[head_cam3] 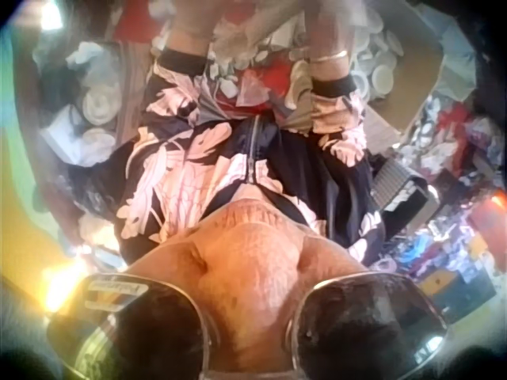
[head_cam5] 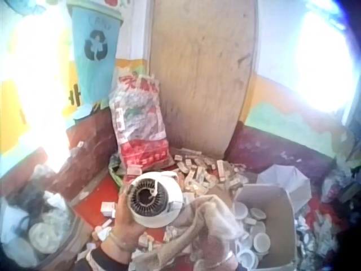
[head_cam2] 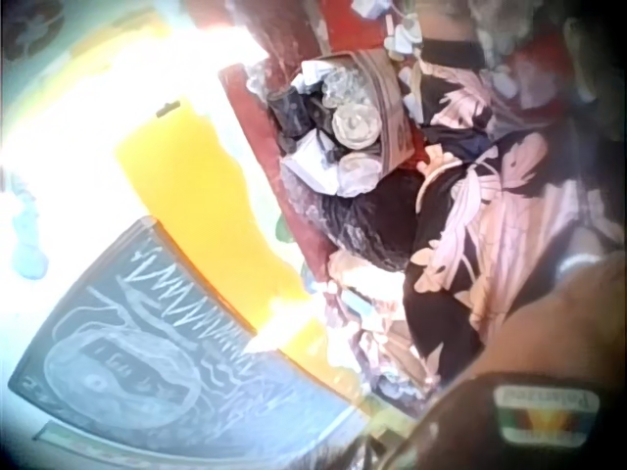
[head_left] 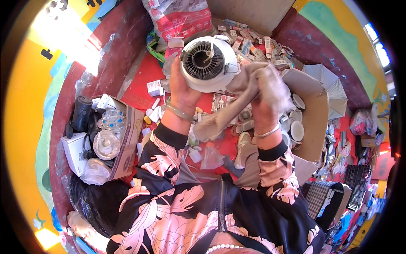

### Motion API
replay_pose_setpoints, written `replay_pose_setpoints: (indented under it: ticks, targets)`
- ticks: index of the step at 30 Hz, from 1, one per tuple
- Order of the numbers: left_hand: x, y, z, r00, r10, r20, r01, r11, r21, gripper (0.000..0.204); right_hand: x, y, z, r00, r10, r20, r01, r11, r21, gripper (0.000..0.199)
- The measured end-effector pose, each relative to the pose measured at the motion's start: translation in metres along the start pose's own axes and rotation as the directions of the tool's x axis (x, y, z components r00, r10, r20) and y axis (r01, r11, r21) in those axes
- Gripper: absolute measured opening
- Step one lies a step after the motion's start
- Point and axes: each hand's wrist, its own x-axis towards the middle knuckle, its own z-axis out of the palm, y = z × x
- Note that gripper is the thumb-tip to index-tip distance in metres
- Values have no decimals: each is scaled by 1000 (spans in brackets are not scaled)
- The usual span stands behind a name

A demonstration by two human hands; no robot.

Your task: The person wipes a white plastic fixture component with a cloth, then detaches a smaller internal electronic part and wipes its surfaces.

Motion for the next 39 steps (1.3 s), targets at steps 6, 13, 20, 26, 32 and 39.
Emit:
replay_pose_setpoints:
  ticks: [6, 13, 20, 26, 32, 39]
  targets:
    - [-3, -10, 11, 995, -85, 47, 82, 994, 70, 40, 9, 1, -35, 981, 186, -61, -161, 944, 288, 45]
    - [-8, -18, 20, 993, -116, 28, 108, 973, 207, 39, 2, 20, -19, 985, 149, -81, -123, 956, 265, 32]
    - [-10, -18, 26, 995, -97, -26, 99, 918, 384, 36, 5, 24, -28, 993, 56, -103, -36, 982, 188, 35]
    - [-11, -16, 29, 988, -157, -16, 146, 869, 473, 39, 5, 22, -30, 994, 71, -85, -54, 981, 189, 36]
    - [-11, -17, 23, 957, -275, -97, 287, 834, 472, 39, 6, 20, -27, 984, 110, -139, -84, 979, 185, 35]
    - [-20, -52, 15, 996, -94, 0, 87, 918, 386, 53, 19, 53, -50, 959, 68, -275, 55, 908, 416, 33]
